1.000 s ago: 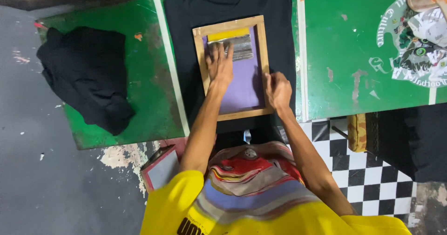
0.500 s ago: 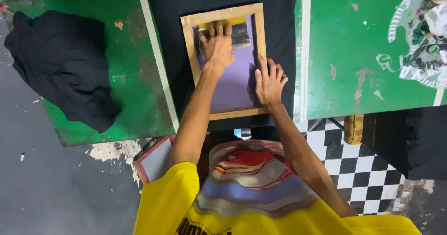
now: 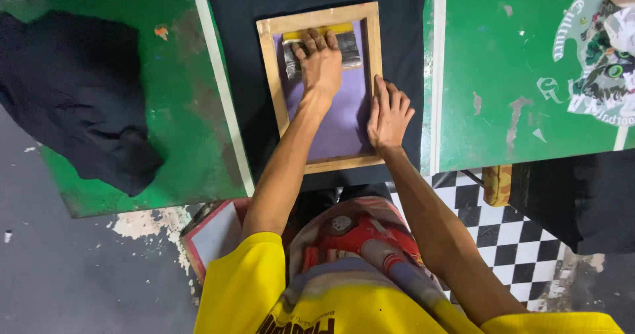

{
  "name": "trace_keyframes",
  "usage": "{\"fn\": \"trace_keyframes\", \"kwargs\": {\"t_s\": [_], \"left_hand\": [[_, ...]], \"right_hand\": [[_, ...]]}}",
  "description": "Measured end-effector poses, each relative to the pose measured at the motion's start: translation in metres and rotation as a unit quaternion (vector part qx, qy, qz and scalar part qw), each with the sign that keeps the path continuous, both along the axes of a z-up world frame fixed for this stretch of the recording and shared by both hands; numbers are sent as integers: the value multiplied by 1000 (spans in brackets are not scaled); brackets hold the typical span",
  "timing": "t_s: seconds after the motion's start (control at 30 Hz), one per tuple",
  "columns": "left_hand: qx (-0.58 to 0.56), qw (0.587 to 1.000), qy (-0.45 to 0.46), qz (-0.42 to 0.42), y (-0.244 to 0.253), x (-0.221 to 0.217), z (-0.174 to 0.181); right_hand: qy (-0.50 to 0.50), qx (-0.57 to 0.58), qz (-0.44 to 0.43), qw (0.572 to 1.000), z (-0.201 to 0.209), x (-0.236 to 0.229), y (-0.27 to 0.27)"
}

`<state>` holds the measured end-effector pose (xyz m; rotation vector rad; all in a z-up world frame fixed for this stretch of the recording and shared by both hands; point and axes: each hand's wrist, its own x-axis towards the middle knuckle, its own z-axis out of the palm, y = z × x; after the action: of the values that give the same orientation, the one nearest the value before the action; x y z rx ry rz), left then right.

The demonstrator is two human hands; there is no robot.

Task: The person unfolds a black t-shirt and smooths it flat on a green workbench. They then place a wooden screen printing frame over the shirt and use a squeegee to press purple ink through the screen onto the fabric.

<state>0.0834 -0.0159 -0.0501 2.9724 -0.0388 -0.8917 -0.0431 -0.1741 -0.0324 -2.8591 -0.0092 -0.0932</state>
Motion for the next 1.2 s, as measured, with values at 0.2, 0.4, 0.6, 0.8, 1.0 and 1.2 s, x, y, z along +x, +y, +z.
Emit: {"fn": "trace_keyframes", "kwargs": {"t_s": [0.2, 0.4, 0.6, 0.8, 1.0, 1.2], "left_hand": [[8, 984, -178, -5, 8, -18, -25], [104, 896, -428, -50, 5, -28, -45], [108, 891, -441, 1, -1, -30, -69], [88, 926, -367, -3, -7, -124, -33], [33, 898, -439, -12, -17, -232, 13], [-53, 991, -114, 39, -17, -194, 22]], "right_hand": [[-20, -12, 10, 1000, -5, -2, -1], [-32, -15, 7, 999, -10, -4, -2], [-31, -24, 10, 999, -6, -6, -3], [-39, -51, 11, 998, -5, -8, -1], [-70, -73, 13, 995, -17, -9, -4], [-12, -89, 20, 996, -20, -7, -9]]}}
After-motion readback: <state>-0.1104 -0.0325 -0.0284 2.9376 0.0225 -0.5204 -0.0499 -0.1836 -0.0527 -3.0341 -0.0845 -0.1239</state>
